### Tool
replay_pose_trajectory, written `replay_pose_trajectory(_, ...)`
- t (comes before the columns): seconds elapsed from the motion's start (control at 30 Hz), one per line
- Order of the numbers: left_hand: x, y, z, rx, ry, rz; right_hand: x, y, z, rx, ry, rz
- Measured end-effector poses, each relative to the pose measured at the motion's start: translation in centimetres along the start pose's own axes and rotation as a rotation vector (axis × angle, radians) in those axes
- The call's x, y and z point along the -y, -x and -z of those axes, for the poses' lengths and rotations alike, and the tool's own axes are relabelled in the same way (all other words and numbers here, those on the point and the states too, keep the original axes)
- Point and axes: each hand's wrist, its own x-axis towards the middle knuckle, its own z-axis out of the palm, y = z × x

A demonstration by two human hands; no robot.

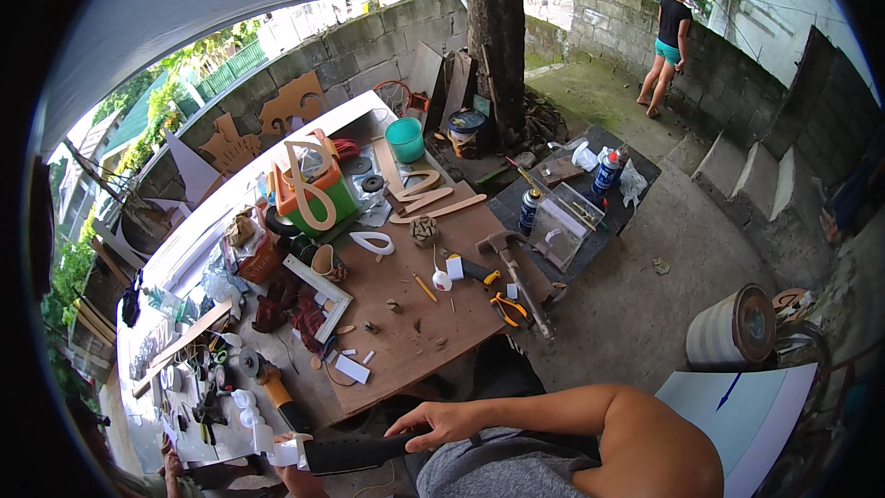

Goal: The recorder is bending and assembling a white plastic crown-shaped component for a sign using a heat gun and small metal parts.

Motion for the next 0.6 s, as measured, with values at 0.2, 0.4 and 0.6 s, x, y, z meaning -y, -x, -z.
replay_pose_trajectory(0.2,0.3,0.3,0.8,-0.074,-0.042,0.051,-0.4,0.0,0.0,-0.011,0.009,0.045)
replay_pose_trajectory(0.4,1.0,0.8,2.0,-0.012,0.046,0.011,-0.2,0.1,-0.1,-0.02,0.017,0.051)
replay_pose_trajectory(0.6,2.0,1.8,4.2,-0.032,0.109,0.023,-0.3,0.2,0.0,-0.015,0.029,0.052)
